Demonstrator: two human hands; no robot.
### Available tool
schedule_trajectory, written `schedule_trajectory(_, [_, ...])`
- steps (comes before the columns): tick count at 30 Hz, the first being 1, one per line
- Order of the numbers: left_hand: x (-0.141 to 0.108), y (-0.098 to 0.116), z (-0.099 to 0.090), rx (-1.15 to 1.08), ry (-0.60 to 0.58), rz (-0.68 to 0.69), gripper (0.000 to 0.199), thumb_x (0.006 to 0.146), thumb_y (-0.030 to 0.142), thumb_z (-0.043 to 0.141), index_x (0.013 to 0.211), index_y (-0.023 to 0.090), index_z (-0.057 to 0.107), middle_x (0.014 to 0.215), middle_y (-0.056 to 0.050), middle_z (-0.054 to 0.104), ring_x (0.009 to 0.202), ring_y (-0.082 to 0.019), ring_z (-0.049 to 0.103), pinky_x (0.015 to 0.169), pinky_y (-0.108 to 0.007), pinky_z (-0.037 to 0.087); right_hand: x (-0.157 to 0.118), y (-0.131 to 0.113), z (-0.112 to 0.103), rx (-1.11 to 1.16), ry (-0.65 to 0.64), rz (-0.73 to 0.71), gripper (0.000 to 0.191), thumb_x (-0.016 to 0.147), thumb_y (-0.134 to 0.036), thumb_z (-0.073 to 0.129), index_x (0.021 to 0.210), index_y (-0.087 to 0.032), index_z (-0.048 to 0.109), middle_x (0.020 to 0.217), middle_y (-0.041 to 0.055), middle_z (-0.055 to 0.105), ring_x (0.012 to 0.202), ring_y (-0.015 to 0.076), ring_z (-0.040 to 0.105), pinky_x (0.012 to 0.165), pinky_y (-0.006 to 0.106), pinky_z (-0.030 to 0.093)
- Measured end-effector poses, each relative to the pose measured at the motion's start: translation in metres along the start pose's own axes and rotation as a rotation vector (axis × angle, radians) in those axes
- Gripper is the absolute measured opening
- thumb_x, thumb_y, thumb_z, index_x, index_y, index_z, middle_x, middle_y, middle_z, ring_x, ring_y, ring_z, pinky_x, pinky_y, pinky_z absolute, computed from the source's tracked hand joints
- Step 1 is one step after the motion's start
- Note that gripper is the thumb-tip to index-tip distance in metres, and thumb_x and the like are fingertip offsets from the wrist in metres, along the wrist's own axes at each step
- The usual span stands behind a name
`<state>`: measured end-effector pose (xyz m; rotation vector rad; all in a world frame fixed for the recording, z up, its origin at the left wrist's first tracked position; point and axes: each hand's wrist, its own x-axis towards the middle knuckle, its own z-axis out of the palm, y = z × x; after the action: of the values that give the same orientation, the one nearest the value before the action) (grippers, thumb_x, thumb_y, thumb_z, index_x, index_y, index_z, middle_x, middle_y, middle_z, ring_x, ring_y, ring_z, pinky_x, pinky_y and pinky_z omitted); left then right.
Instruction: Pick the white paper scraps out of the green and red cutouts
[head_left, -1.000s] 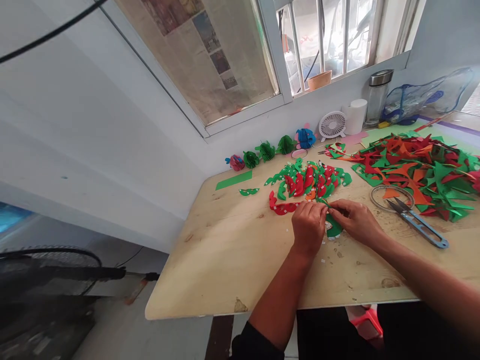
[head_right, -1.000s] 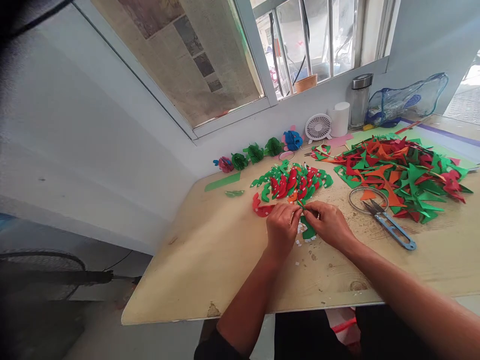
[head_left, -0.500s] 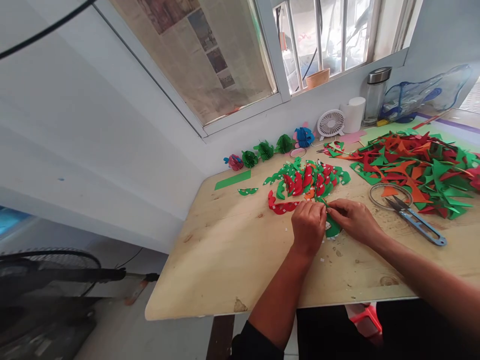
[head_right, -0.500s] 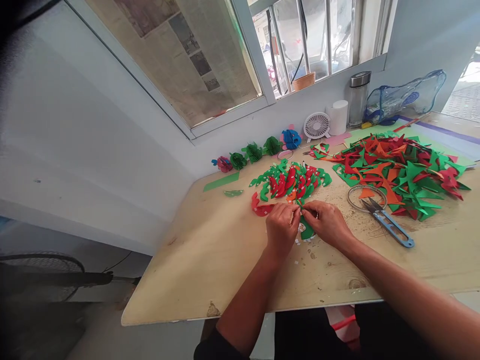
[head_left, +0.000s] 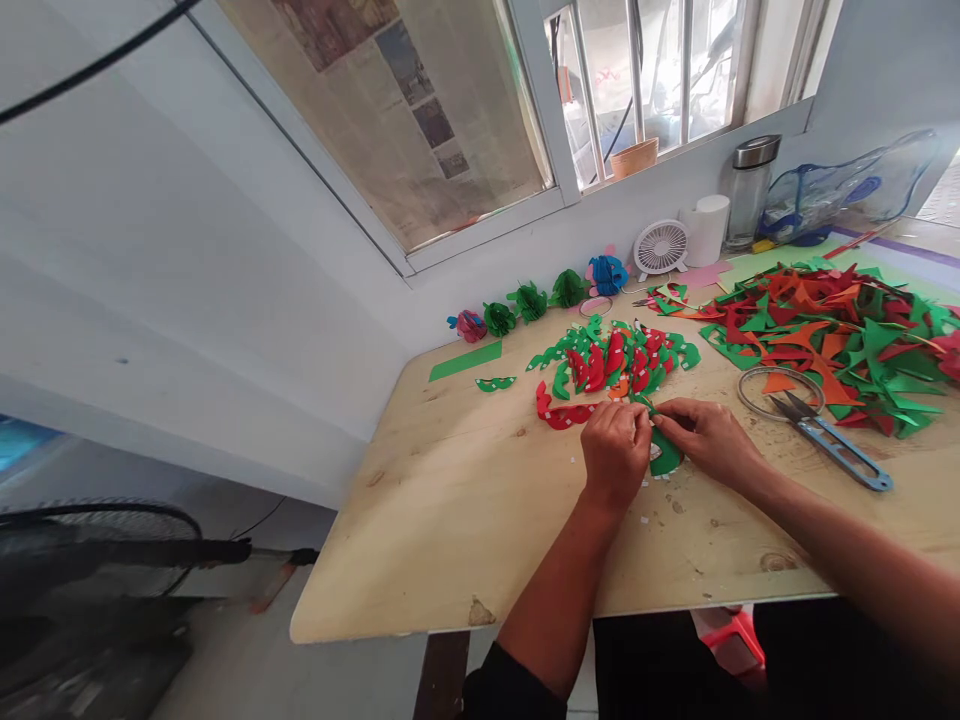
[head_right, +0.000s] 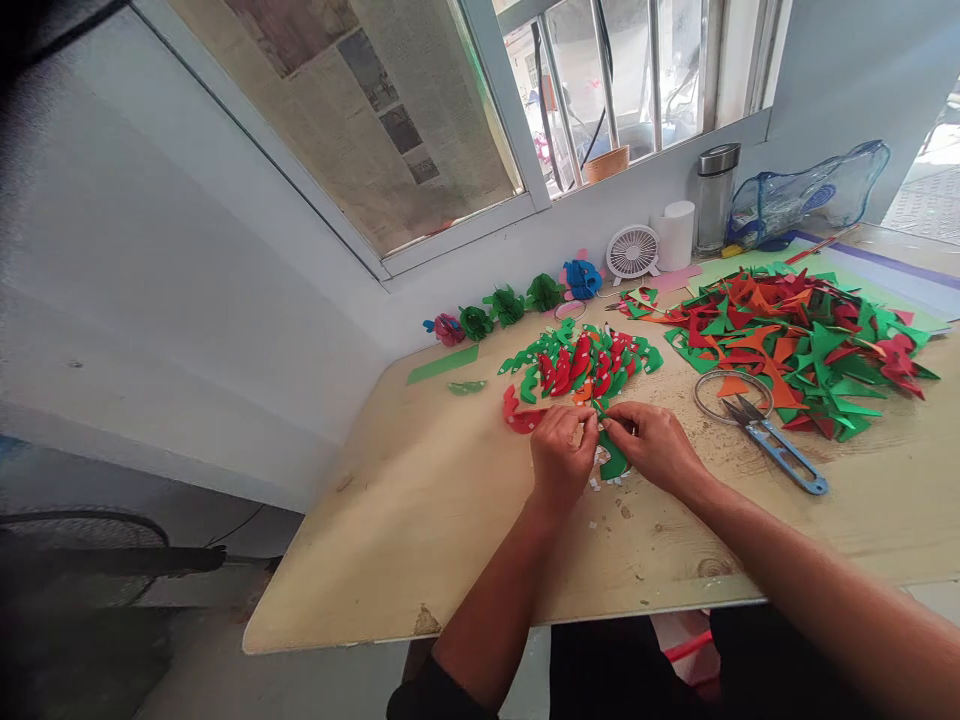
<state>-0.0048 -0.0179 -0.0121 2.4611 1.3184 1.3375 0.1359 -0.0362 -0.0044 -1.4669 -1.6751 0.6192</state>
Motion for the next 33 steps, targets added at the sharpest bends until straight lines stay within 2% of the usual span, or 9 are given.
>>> schedule_trajectory(6, [-0.0006, -0.0003, 0.0000, -0.047, -0.002, -0.032, 0.015, 0.083, 0.021, 0.053, 0.085, 0.017, 0.067, 0.078, -0.007, 0.069, 0.076, -0.019, 0.061, 0.072, -0.032, 0.047, 0.0010, 0.0011, 0.0002, 0.025, 0.002, 0.009, 0.026, 0.077, -0.036, 0.051, 0.075, -0.019, 0.071, 0.058, -0.0003, 0.065, 0.052, 0.0134, 0.052, 0.048, 0.023, 0.037])
schedule_trajectory(21, [0.0002, 0.0022, -0.0014, 0.104, 0.014, 0.080, 0.018, 0.085, 0.017, 0.048, 0.080, 0.017, 0.065, 0.073, -0.007, 0.067, 0.072, -0.019, 0.059, 0.069, -0.030, 0.045, 0.0002, 0.0016, 0.0026, -0.016, 0.014, 0.001, 0.025, 0.077, -0.034, 0.051, 0.076, -0.020, 0.071, 0.064, 0.0011, 0.068, 0.054, 0.0146, 0.055, 0.051, 0.024, 0.038])
schedule_trajectory(33, [-0.0010, 0.0006, 0.0005, 0.139, 0.030, 0.076, 0.013, 0.082, 0.014, 0.051, 0.074, 0.017, 0.062, 0.069, -0.004, 0.065, 0.068, -0.016, 0.058, 0.066, -0.027, 0.044, 0.0019, 0.0047, 0.0025, -0.038, -0.062, 0.025, 0.029, 0.079, -0.035, 0.048, 0.078, -0.017, 0.070, 0.060, 0.0005, 0.065, 0.052, 0.0126, 0.051, 0.049, 0.022, 0.037])
